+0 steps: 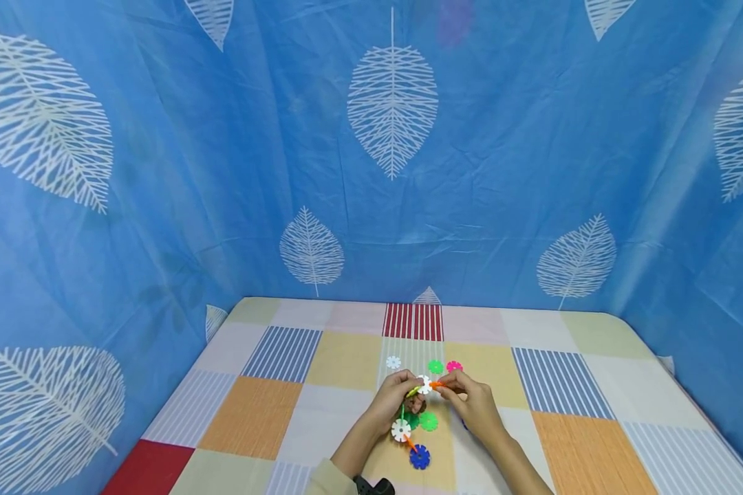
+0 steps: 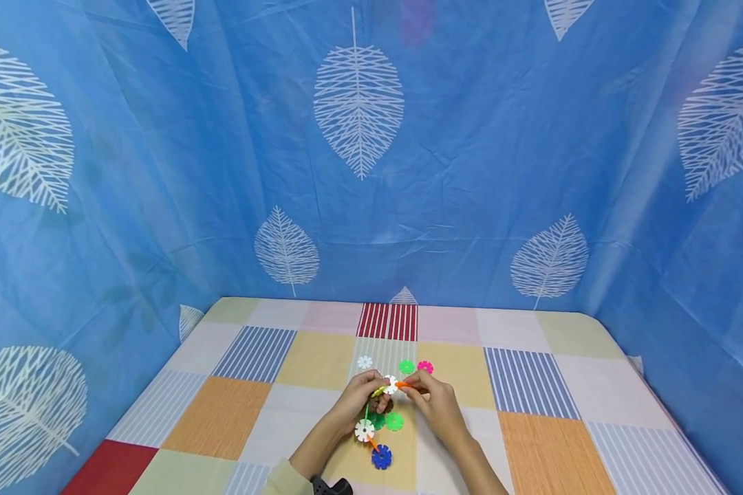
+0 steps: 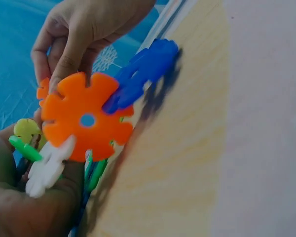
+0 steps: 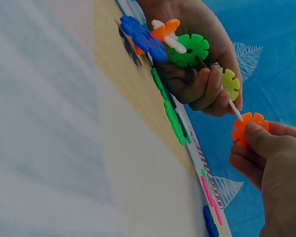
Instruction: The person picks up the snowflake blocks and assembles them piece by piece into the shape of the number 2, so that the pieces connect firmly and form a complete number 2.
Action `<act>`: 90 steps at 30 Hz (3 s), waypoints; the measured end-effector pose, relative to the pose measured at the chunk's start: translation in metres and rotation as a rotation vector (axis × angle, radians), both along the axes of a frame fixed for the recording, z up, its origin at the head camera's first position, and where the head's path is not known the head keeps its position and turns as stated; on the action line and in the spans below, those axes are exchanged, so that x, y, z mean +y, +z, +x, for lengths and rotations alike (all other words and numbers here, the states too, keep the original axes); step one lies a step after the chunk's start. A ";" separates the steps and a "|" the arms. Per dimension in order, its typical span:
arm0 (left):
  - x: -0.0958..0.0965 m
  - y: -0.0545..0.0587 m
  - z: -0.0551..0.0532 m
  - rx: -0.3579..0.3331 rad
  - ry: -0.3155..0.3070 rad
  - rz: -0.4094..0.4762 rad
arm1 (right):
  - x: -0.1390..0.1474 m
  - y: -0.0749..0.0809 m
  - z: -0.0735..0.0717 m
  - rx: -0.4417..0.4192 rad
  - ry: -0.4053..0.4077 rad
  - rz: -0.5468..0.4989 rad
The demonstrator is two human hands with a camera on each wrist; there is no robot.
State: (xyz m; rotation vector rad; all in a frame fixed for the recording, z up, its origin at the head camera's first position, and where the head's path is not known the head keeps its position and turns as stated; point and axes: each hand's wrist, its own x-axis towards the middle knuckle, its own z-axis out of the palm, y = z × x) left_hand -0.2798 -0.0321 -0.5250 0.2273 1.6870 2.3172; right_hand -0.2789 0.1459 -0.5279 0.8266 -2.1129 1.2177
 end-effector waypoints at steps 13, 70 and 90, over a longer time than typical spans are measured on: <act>-0.007 0.004 -0.002 -0.025 -0.060 -0.017 | -0.008 0.001 0.002 0.155 0.026 -0.035; -0.034 0.013 -0.014 -0.139 0.092 0.122 | 0.024 -0.009 -0.025 -0.177 -0.230 0.297; -0.006 -0.006 -0.002 0.009 0.111 -0.047 | 0.014 -0.009 -0.016 -0.572 -0.026 -0.392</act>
